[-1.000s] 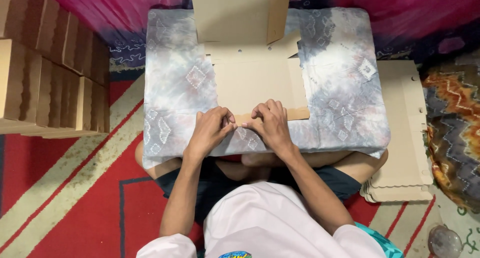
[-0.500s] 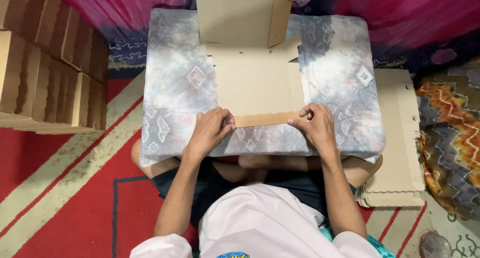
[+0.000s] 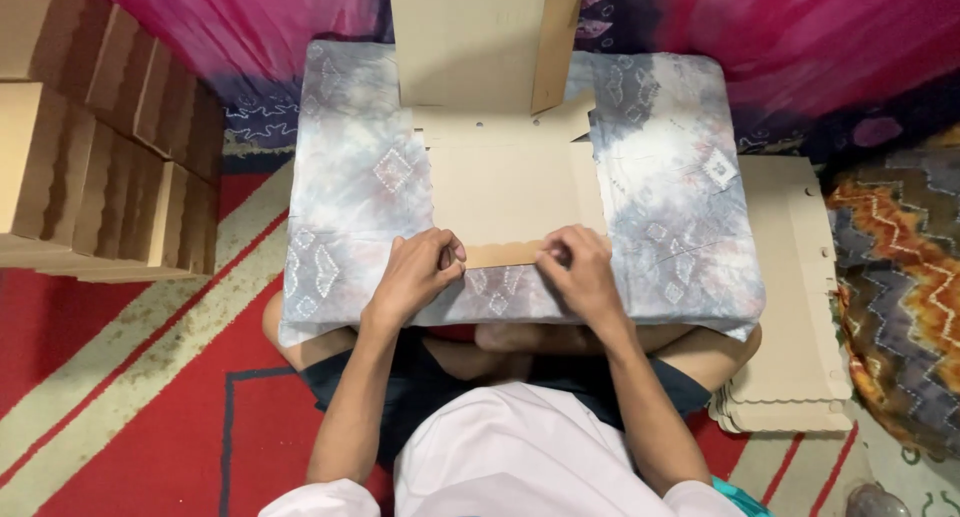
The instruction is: Folding and assembling a cardboard box from a flat pre-cut sheet.
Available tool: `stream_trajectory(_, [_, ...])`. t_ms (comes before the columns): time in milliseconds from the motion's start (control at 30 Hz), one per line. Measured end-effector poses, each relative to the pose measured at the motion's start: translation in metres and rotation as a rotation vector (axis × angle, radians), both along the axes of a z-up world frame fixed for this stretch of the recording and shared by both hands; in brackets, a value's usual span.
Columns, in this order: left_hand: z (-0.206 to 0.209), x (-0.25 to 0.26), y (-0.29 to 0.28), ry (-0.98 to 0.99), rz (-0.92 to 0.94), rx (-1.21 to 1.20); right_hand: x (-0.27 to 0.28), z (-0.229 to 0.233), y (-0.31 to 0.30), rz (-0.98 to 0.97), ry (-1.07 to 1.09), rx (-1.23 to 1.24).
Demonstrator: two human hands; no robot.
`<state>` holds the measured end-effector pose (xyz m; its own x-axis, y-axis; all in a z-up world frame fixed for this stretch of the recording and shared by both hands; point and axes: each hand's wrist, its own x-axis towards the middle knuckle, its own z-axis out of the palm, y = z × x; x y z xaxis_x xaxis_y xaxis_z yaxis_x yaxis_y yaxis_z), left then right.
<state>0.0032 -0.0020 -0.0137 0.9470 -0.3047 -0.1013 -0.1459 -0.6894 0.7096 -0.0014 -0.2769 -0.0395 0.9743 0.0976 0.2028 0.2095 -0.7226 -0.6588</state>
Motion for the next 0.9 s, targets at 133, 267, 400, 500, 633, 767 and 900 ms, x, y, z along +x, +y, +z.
stream_trajectory(133, [0.01,-0.004,-0.003,-0.011,0.026,-0.004,0.007,-0.003,0.058,0.168,-0.062,-0.058])
stream_trajectory(267, [0.011,-0.003,-0.002,-0.012,0.045,-0.048,0.016,-0.013,0.073,0.213,-0.042,-0.019])
stream_trajectory(400, [0.016,-0.003,-0.003,0.0,0.041,-0.067,0.013,-0.008,0.073,0.188,-0.024,-0.053])
stream_trajectory(500, [0.013,-0.001,-0.002,0.003,0.032,-0.053,0.013,0.003,0.07,0.186,-0.01,-0.068])
stream_trajectory(633, [0.007,-0.001,0.002,0.009,0.017,-0.071,0.015,0.009,0.036,0.212,0.081,-0.056])
stream_trajectory(767, [0.004,0.001,0.006,0.017,0.006,-0.076,0.018,0.018,-0.014,0.077,0.154,-0.126])
stream_trajectory(900, [0.006,0.0,0.007,0.066,0.005,-0.056,0.01,0.033,-0.056,-0.094,0.242,-0.116])
